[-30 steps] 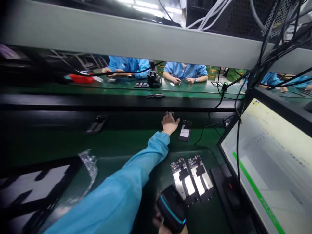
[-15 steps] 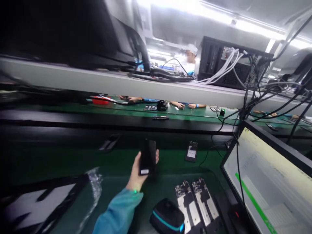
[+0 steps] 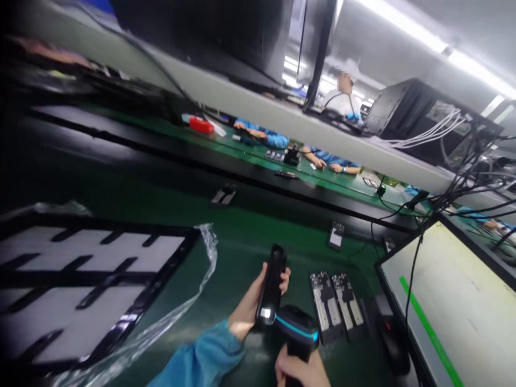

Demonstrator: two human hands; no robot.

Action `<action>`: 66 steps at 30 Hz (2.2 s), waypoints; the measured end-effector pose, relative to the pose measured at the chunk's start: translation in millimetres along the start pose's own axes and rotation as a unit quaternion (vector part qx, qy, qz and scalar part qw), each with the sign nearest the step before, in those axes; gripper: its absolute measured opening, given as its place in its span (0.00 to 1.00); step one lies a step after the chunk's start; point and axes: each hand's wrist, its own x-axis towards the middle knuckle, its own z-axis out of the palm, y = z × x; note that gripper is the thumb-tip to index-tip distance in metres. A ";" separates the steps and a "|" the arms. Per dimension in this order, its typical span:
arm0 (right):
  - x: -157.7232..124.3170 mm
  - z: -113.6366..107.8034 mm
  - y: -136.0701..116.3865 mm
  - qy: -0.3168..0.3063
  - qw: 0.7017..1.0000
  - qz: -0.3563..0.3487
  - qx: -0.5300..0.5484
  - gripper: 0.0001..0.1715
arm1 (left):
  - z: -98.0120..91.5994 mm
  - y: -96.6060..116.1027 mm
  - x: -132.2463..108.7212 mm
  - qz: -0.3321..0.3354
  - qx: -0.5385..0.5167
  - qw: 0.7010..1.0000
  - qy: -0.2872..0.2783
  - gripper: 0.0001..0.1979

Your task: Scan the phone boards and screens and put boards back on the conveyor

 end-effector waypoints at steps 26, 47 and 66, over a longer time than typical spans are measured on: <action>-31.3 7.1 -24.9 -0.008 0.987 0.020 0.161 0.11 | 7.8 12.8 1.1 0.159 0.189 0.968 -0.047 0.22; -26.7 9.4 -29.0 0.072 0.994 -0.011 -0.082 0.14 | -6.2 14.2 5.9 0.307 0.525 0.784 0.126 0.24; -5.3 41.3 -41.3 0.109 0.969 -0.103 -0.195 0.12 | 1.4 -5.1 -12.3 0.399 0.672 0.596 0.185 0.16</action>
